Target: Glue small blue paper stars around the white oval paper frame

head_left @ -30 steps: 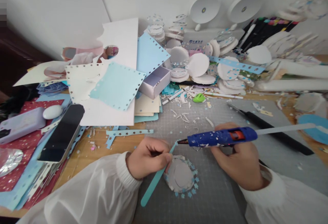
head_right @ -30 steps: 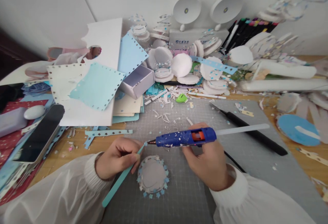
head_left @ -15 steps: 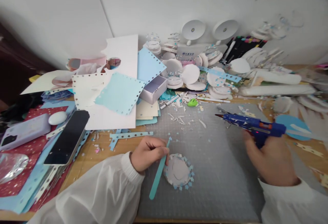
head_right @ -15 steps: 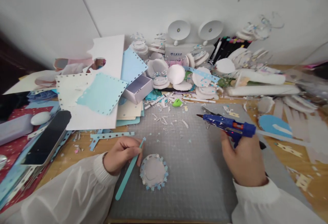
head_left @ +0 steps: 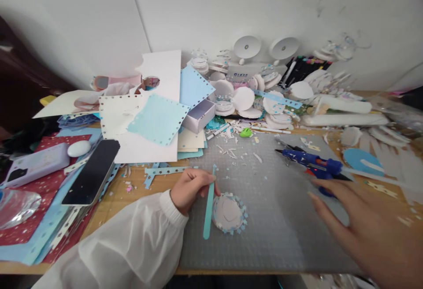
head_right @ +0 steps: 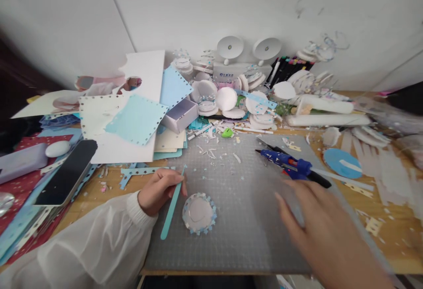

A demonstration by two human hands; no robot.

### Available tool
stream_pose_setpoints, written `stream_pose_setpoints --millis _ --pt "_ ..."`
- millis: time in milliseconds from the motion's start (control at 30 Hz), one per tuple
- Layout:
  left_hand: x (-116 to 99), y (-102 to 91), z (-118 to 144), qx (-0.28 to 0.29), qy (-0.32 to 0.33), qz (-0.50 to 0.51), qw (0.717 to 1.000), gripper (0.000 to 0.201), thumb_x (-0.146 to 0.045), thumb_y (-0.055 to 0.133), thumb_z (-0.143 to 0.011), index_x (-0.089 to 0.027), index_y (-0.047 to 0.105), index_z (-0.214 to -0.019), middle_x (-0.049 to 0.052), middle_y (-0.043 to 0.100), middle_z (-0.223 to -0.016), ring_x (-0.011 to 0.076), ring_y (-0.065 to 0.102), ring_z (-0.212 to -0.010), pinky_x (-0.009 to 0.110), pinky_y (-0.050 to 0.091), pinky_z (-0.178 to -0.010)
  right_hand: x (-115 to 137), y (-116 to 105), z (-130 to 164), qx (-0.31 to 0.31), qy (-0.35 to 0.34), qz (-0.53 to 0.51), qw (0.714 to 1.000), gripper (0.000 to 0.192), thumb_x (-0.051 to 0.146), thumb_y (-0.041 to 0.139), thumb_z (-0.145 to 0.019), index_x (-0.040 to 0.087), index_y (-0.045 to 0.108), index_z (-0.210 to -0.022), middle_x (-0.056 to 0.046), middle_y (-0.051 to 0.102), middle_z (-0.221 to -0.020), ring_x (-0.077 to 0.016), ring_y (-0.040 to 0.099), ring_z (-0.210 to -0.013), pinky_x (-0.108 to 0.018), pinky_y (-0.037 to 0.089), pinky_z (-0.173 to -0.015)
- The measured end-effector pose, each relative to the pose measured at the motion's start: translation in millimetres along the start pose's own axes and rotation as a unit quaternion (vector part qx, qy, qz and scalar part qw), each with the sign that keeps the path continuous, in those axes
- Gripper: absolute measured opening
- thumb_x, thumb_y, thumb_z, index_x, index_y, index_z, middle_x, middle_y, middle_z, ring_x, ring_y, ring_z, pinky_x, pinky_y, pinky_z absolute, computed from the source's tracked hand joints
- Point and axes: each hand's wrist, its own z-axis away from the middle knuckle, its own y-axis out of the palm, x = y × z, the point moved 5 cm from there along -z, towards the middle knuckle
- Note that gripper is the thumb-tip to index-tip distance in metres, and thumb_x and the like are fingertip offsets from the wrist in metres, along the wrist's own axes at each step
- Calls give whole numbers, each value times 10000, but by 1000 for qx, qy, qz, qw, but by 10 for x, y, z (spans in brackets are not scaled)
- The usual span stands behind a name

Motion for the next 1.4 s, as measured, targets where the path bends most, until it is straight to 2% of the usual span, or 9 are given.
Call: stream_pose_setpoints --millis 67,233,367,533,667,800,967,1067,1400 --pt "-11 2 -2 -12 -5 12 1000 429 -324 570 -704 -155 416 -342 -34 380 -352 65 315 -372 232 283 -456 374 127 -133 49 -69 43 996 268 327 461 -872 205 578 -1080 -114 628 -985 -309 602 -897 -464 483 -746" --pt "0 -13 -10 -42 -9 34 998 451 -371 588 -709 -158 394 -361 -57 302 -353 56 263 -382 234 230 -448 1064 563 -449 82 -265 -14 960 276 127 480 -871 182 573 -1125 -88 644 -1057 -220 591 -970 -377 500 -832" --pt "48 -47 -21 -59 -7 54 997 484 -404 610 -693 -168 328 -378 -65 269 -384 52 216 -401 232 184 -428 1249 847 -579 57 -371 -8 927 193 124 462 -891 141 628 -986 -75 681 -904 -201 611 -875 -348 521 -761" --pt "65 -50 -25 -49 -5 30 998 530 -448 603 -727 -172 296 -395 -62 266 -399 54 216 -409 239 180 -433 1235 903 -596 5 -418 -17 908 218 92 412 -891 115 626 -925 -96 683 -834 -204 620 -825 -355 521 -742" --pt "27 -19 -4 -7 25 -65 998 542 -485 516 -825 -143 446 -411 -31 356 -405 66 271 -416 244 208 -451 982 780 -608 -13 -334 -116 935 201 79 430 -858 160 578 -966 -80 667 -839 -186 614 -796 -336 527 -705" --pt "-74 25 43 46 102 -168 979 503 -440 508 -852 -127 567 -462 29 493 -466 99 411 -461 249 302 -498 439 693 -603 -101 -69 -253 960 185 67 526 -809 227 541 -899 -27 601 -818 -157 591 -729 -315 507 -645" --pt "-133 115 79 105 145 -235 955 324 -317 587 -795 -134 585 -529 -5 399 -456 98 347 -454 245 259 -455 55 1058 -425 -14 136 -488 862 39 246 499 -876 217 519 -892 -19 546 -809 -125 531 -623 -290 475 -560" --pt "-149 168 89 115 163 -281 939 242 -246 613 -763 -137 582 -549 -41 326 -451 83 298 -441 236 235 -443 63 1259 -322 63 181 -536 822 110 318 488 -886 210 504 -878 -5 527 -763 -124 523 -620 -282 466 -556" --pt "-118 222 74 120 177 -339 916 187 -105 556 -771 -111 587 -587 -53 317 -478 66 304 -440 203 253 -440 229 1228 -278 141 202 -524 815 96 289 502 -891 200 527 -864 -9 542 -822 -89 530 -634 -231 461 -588"
